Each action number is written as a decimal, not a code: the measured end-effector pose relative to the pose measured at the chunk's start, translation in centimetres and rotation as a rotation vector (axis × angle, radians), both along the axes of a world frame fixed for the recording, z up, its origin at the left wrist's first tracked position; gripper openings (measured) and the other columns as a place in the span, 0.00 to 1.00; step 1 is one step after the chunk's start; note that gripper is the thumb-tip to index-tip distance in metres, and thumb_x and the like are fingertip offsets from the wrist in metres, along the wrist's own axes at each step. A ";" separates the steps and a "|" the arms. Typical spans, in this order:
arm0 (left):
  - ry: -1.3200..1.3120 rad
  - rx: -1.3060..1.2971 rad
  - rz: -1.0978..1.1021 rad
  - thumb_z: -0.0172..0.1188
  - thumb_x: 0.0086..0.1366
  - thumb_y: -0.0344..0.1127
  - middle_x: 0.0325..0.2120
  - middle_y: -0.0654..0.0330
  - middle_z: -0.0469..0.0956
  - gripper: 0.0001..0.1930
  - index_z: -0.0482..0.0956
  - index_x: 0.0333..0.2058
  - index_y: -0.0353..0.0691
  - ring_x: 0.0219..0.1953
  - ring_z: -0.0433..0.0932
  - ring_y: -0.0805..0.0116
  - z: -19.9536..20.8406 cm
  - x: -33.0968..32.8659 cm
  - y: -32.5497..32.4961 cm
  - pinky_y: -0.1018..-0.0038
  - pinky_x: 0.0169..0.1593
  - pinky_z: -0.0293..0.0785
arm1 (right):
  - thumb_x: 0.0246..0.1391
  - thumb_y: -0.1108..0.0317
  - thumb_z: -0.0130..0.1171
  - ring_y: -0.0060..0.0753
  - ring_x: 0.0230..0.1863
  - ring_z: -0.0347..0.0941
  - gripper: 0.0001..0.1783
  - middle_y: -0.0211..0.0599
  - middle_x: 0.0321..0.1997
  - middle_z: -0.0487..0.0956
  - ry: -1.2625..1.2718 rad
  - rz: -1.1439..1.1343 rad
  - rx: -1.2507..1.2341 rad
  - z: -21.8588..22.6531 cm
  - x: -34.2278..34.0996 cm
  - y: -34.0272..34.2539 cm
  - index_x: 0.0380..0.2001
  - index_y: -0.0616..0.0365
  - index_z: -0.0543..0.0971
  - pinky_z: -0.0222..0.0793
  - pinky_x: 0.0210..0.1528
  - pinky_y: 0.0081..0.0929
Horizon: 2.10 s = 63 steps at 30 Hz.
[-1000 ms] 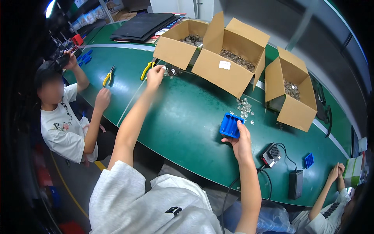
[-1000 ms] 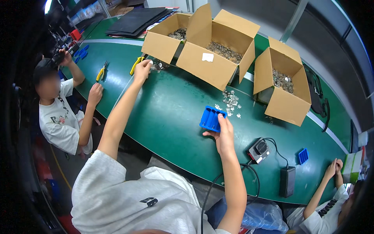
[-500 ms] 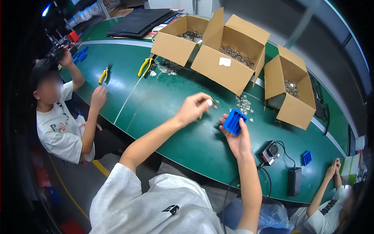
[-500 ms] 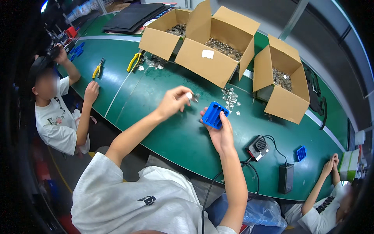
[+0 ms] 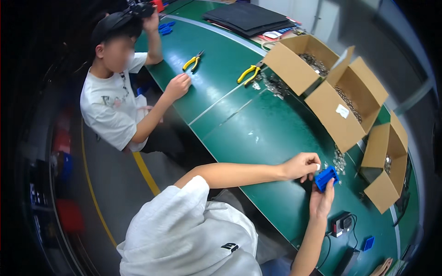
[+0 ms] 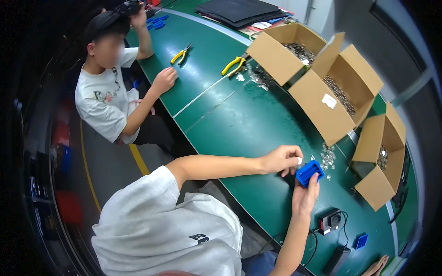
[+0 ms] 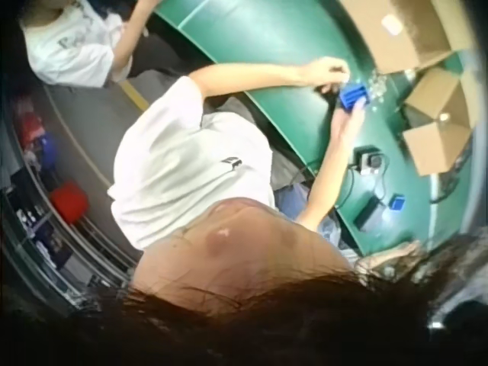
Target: Assembling small components into a blue plastic holder at a factory workbench.
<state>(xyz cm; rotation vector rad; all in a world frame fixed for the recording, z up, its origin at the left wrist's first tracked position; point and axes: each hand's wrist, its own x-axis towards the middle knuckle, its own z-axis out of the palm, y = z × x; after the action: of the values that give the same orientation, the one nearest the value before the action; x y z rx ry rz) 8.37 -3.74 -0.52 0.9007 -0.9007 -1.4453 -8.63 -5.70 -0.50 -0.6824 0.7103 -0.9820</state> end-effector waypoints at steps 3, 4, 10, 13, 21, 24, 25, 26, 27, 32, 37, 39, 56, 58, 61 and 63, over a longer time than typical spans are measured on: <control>0.152 0.086 -0.118 0.50 0.65 0.34 0.25 0.60 0.73 0.06 0.68 0.36 0.38 0.23 0.74 0.75 -0.4 0.6 -0.3 0.81 0.18 0.68 | 0.60 0.51 0.53 0.26 0.45 0.70 0.22 0.33 0.44 0.74 0.014 -0.013 -0.056 0.2 0.1 -0.1 0.46 0.60 0.69 0.66 0.54 0.29; 0.230 0.159 -0.143 0.49 0.65 0.35 0.24 0.62 0.71 0.05 0.68 0.35 0.40 0.23 0.74 0.73 -0.6 0.7 0.0 0.80 0.20 0.68 | 0.60 0.51 0.53 0.26 0.45 0.70 0.23 0.33 0.44 0.74 0.049 -0.007 -0.113 0.2 0.2 0.0 0.47 0.60 0.69 0.66 0.53 0.28; 0.641 0.316 -0.297 0.49 0.64 0.37 0.22 0.66 0.68 0.05 0.69 0.32 0.44 0.27 0.72 0.71 -1.3 0.9 0.2 0.77 0.25 0.65 | 0.61 0.51 0.53 0.25 0.45 0.70 0.24 0.33 0.44 0.73 0.221 -0.120 -0.298 0.2 -0.9 -0.1 0.48 0.62 0.68 0.66 0.51 0.27; 0.576 0.277 -0.240 0.49 0.64 0.37 0.22 0.66 0.68 0.05 0.70 0.32 0.44 0.28 0.73 0.70 -0.5 1.0 0.1 0.77 0.25 0.65 | 0.61 0.52 0.53 0.27 0.43 0.70 0.23 0.32 0.43 0.73 0.249 -0.100 -0.229 -0.2 -1.4 -0.2 0.47 0.60 0.68 0.68 0.47 0.30; -0.186 -0.057 0.093 0.53 0.66 0.33 0.28 0.65 0.76 0.08 0.76 0.41 0.39 0.29 0.74 0.81 1.5 3.5 0.8 0.83 0.28 0.69 | 0.54 0.33 0.44 0.40 0.26 0.75 0.31 0.38 0.27 0.76 0.070 0.082 0.101 1.7 -0.3 -0.6 0.38 0.52 0.69 0.68 0.21 0.35; -0.246 -0.127 0.179 0.53 0.66 0.31 0.28 0.64 0.77 0.08 0.76 0.42 0.37 0.30 0.74 0.80 1.0 4.6 0.5 0.83 0.29 0.70 | 0.57 0.36 0.43 0.39 0.27 0.74 0.31 0.40 0.30 0.75 0.068 0.059 0.153 3.0 0.6 -0.1 0.40 0.56 0.69 0.68 0.20 0.31; -0.339 -0.112 0.253 0.55 0.64 0.30 0.27 0.65 0.77 0.08 0.77 0.41 0.36 0.30 0.74 0.79 1.0 5.0 0.0 0.82 0.31 0.70 | 0.58 0.38 0.44 0.39 0.28 0.74 0.30 0.40 0.32 0.75 0.073 0.054 0.149 3.0 0.2 0.0 0.42 0.57 0.69 0.70 0.22 0.32; -0.510 -0.107 0.381 0.56 0.63 0.30 0.27 0.64 0.77 0.08 0.78 0.39 0.34 0.30 0.74 0.78 1.0 6.1 -0.3 0.81 0.33 0.71 | 0.58 0.40 0.45 0.40 0.29 0.75 0.30 0.40 0.34 0.76 0.071 0.068 0.146 3.2 0.3 0.0 0.44 0.58 0.69 0.72 0.24 0.32; -0.606 -0.187 0.520 0.57 0.62 0.30 0.27 0.62 0.79 0.08 0.80 0.37 0.33 0.29 0.75 0.75 -0.1 7.9 -1.3 0.78 0.35 0.72 | 0.58 0.43 0.47 0.40 0.35 0.75 0.29 0.42 0.40 0.75 0.031 0.096 0.138 2.7 -0.3 0.0 0.47 0.59 0.68 0.74 0.33 0.35; -1.329 -0.321 0.684 0.54 0.61 0.30 0.33 0.50 0.79 0.11 0.79 0.41 0.35 0.37 0.78 0.51 -0.8 18.8 -4.7 0.65 0.42 0.73 | 0.59 0.46 0.48 0.37 0.44 0.73 0.28 0.42 0.47 0.73 0.061 0.097 0.117 1.7 -1.1 0.3 0.49 0.60 0.66 0.72 0.47 0.40; -1.339 -0.279 0.862 0.49 0.62 0.29 0.39 0.49 0.77 0.12 0.77 0.42 0.35 0.41 0.77 0.51 -0.3 23.0 -5.0 0.63 0.45 0.72 | 0.59 0.51 0.51 0.38 0.44 0.74 0.25 0.44 0.44 0.74 0.021 0.118 0.142 0.6 -0.9 0.1 0.48 0.63 0.67 0.74 0.44 0.41; -1.350 -0.198 0.806 0.51 0.61 0.29 0.38 0.50 0.77 0.10 0.78 0.40 0.35 0.38 0.77 0.53 -0.8 23.3 -4.5 0.65 0.44 0.73 | 0.59 0.52 0.51 0.38 0.44 0.74 0.25 0.43 0.44 0.73 0.026 0.117 0.138 0.7 -0.8 0.1 0.48 0.63 0.67 0.74 0.45 0.41; -1.325 -0.360 0.576 0.56 0.61 0.30 0.36 0.55 0.75 0.06 0.80 0.36 0.38 0.39 0.76 0.56 -1.3 17.2 -4.0 0.67 0.42 0.72 | 0.59 0.59 0.54 0.32 0.44 0.73 0.19 0.39 0.43 0.75 -0.014 0.182 0.119 0.8 -1.0 0.9 0.47 0.60 0.68 0.73 0.46 0.37; -1.120 -0.335 0.440 0.54 0.62 0.28 0.35 0.54 0.76 0.06 0.79 0.37 0.36 0.39 0.76 0.59 0.9 13.3 -1.8 0.70 0.43 0.72 | 0.59 0.60 0.55 0.31 0.44 0.73 0.19 0.38 0.43 0.75 -0.066 0.170 0.137 1.3 -1.3 0.8 0.47 0.61 0.69 0.72 0.48 0.36; -1.008 -0.447 0.234 0.54 0.62 0.25 0.36 0.55 0.77 0.06 0.78 0.37 0.35 0.40 0.77 0.60 3.4 8.3 0.9 0.71 0.45 0.73 | 0.59 0.58 0.54 0.38 0.50 0.72 0.23 0.46 0.49 0.73 -0.114 0.172 0.123 1.0 -1.5 0.4 0.51 0.62 0.67 0.69 0.53 0.40; -0.978 -0.549 0.121 0.55 0.60 0.23 0.37 0.55 0.78 0.08 0.77 0.38 0.36 0.42 0.76 0.58 3.6 6.0 1.4 0.69 0.46 0.73 | 0.59 0.58 0.53 0.43 0.54 0.70 0.25 0.51 0.52 0.72 -0.175 0.212 0.099 1.3 -1.3 0.0 0.53 0.63 0.66 0.66 0.57 0.43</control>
<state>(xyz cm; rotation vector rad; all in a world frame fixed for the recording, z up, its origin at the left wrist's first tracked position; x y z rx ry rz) 14.34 -2.30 3.07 1.2004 -1.8066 -0.5220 -9.91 -5.70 0.76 -0.5646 0.5183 -0.7953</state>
